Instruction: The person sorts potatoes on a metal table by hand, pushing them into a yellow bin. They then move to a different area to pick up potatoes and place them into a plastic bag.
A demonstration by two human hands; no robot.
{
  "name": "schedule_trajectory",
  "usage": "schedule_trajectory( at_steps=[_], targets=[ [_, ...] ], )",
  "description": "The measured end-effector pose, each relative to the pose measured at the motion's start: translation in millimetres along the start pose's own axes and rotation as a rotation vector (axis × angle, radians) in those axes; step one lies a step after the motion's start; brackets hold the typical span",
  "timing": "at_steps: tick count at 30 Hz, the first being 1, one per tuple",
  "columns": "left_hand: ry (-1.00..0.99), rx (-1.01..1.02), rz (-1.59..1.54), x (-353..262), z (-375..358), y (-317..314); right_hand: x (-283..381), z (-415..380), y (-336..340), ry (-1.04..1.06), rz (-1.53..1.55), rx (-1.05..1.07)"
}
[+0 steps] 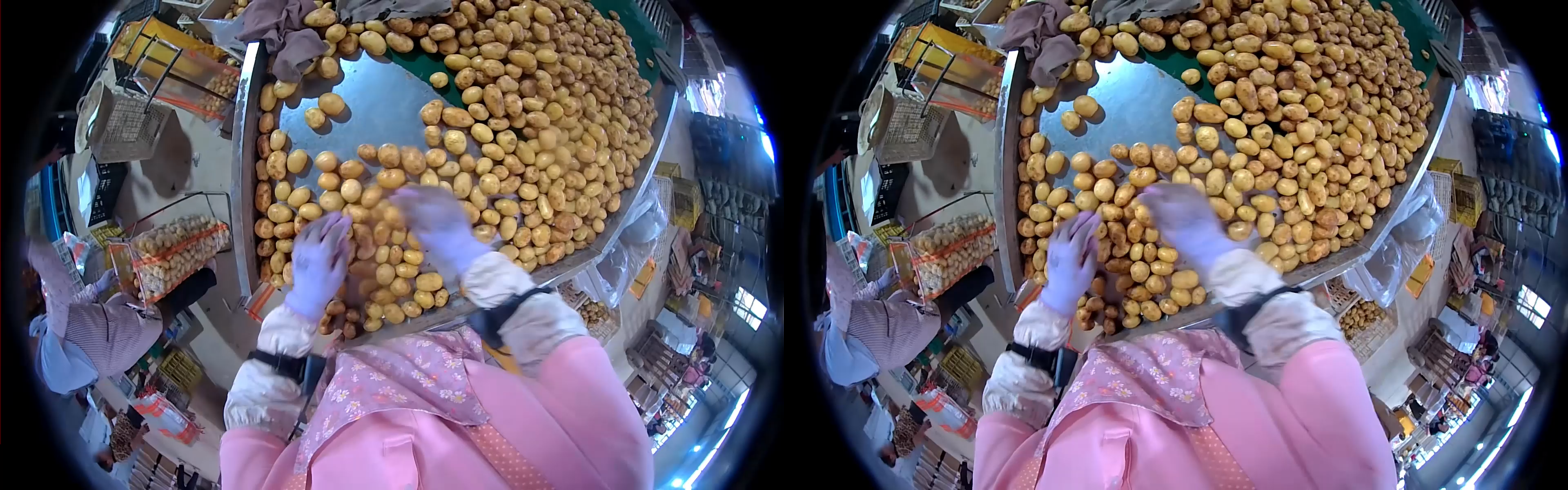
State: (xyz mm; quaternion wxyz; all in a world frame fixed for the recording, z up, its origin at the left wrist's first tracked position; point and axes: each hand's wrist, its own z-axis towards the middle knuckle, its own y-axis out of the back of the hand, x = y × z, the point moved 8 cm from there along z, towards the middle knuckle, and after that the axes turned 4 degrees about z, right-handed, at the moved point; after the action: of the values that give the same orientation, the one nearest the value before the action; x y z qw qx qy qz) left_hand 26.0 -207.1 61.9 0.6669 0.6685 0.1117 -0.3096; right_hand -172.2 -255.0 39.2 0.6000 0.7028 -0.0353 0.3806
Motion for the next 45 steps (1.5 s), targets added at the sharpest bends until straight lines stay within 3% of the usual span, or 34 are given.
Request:
schedule_trajectory(
  at_steps=[4, 5, 7, 9, 10, 11, 13, 15, 16, 17, 18, 19, 20, 21, 23, 24, 25, 26, 28, 29, 30, 31, 33, 34, 35, 36, 37, 38, 39, 40, 41, 42, 44, 45],
  targets=[
    [-0.015, -0.024, -0.019, -10.8, 40.2, -16.2, -6.6, -6.4, -44.0, -0.129, -0.219, 0.186],
    [0.067, -0.053, -0.068, 1.1, 35.2, -16.0, -11.7, -16.9, -47.9, -0.238, -0.224, 0.290],
    [0.127, -0.075, -0.114, 22.0, 23.5, -21.5, -16.4, -30.5, -42.0, -0.229, -0.239, 0.240],
    [0.155, -0.131, -0.142, 42.4, -1.0, -22.7, -28.3, -51.8, -54.0, -0.398, -0.241, 0.440],
    [0.190, -0.124, -0.154, 42.6, -10.3, -19.2, -34.7, -60.0, -54.4, -0.418, -0.104, 0.292],
    [0.181, -0.115, -0.152, 42.4, -20.4, -17.3, -37.1, -72.8, -56.0, -0.428, -0.098, 0.286],
    [0.262, -0.111, -0.110, 55.3, -42.2, -14.8, -41.4, -111.0, -10.1, -0.446, 0.337, -0.410],
    [0.284, -0.109, -0.210, 54.2, -55.7, -11.0, -60.1, -195.5, 2.1, -0.637, 0.429, -0.383],
    [0.264, -0.077, -0.134, 42.2, -58.0, -4.4, -53.8, -232.1, 29.0, -0.927, 0.582, -0.370],
    [0.243, -0.050, -0.058, 33.8, -58.3, -2.6, -65.5, -278.4, 39.2, -0.679, 0.174, -0.476],
    [0.166, -0.013, -0.074, 24.4, -59.0, -9.5, -70.6, -320.9, 56.4, -0.654, 0.173, -0.559],
    [0.162, -0.016, -0.077, 9.7, -56.0, -10.2, -110.8, -384.7, 32.4, -0.936, 0.807, -0.678],
    [0.060, 0.090, -0.125, -21.9, -46.9, -18.8, -89.9, -379.4, 69.4, -0.896, 0.266, -0.525],
    [-0.044, 0.194, -0.171, -50.3, -39.9, -31.2, -91.5, -382.7, 72.0, -0.892, 0.263, -0.531],
    [-0.219, 0.214, -0.022, -81.0, -32.2, -68.7, -67.1, -372.3, 97.8, -0.628, -0.532, -0.511],
    [-0.222, 0.211, -0.023, -89.9, -28.1, -79.1, -75.5, -359.5, 88.9, -0.639, -0.178, -0.564],
    [-0.216, 0.363, 0.099, -95.8, -27.8, -100.4, -73.5, -335.3, 71.4, -0.639, 0.175, -0.605],
    [-0.208, 0.512, 0.224, -96.9, -27.7, -117.7, -41.0, -298.8, 70.4, -0.646, 0.068, -0.534],
    [-0.228, 0.587, 0.338, -102.6, -16.5, -123.3, -22.3, -259.9, 20.8, -0.584, 0.088, -0.304],
    [-0.236, 0.672, 0.452, -101.0, -16.9, -128.8, -15.2, -250.6, -4.4, -0.688, 0.633, -0.375],
    [-0.158, 0.692, 0.432, -89.4, -16.8, -136.6, -14.1, -248.1, -42.6, -0.764, 1.108, -0.418],
    [-0.156, 0.686, 0.436, -82.7, -24.3, -143.0, 1.5, -237.4, -51.4, -0.776, 1.368, -0.404],
    [0.048, 0.415, 0.059, -72.3, -33.0, -132.1, 32.2, -214.8, -39.1, -1.026, 1.459, -0.477],
    [0.030, 0.561, -0.029, -94.3, -36.4, -117.0, 25.6, -213.3, -55.9, -1.023, 1.459, -0.479],
    [0.030, 0.560, -0.030, -107.6, -41.7, -102.2, 9.4, -210.2, -72.1, -0.902, 1.426, -0.544],
    [-0.169, 0.375, -0.118, -135.6, -45.5, -76.6, -2.0, -206.3, -75.8, -0.781, 1.390, -0.600],
    [-0.364, 0.187, -0.200, -156.4, -56.6, -52.9, -13.6, -203.0, -70.9, -0.781, 1.391, -0.595],
    [-0.360, 0.187, -0.195, -148.4, -70.7, -49.4, -30.5, -198.1, -56.2, -0.758, 1.231, -0.544],
    [-0.294, 0.192, -0.188, -124.5, -86.1, -47.7, -45.0, -192.0, -41.8, -0.729, 1.076, -0.492],
    [-0.227, 0.199, -0.178, -99.1, -102.9, -45.9, -43.5, -180.9, -13.3, -0.669, 0.515, -0.315],
    [-0.160, 0.035, -0.187, -73.8, -118.5, -30.3, -35.5, -169.0, 5.4, -0.576, -0.035, -0.135],
    [0.029, 0.031, -0.226, -44.8, -130.0, -20.6, -43.6, -165.7, -0.2, -0.575, -0.018, -0.132],
    [0.318, -0.031, -0.189, 9.0, -165.4, -3.7, -51.6, -157.2, -32.1, -0.517, -0.385, 0.219],
    [0.326, -0.041, -0.180, 21.7, -178.1, 1.1, -51.9, -152.6, -35.9, -0.503, -0.381, 0.219]
  ],
)
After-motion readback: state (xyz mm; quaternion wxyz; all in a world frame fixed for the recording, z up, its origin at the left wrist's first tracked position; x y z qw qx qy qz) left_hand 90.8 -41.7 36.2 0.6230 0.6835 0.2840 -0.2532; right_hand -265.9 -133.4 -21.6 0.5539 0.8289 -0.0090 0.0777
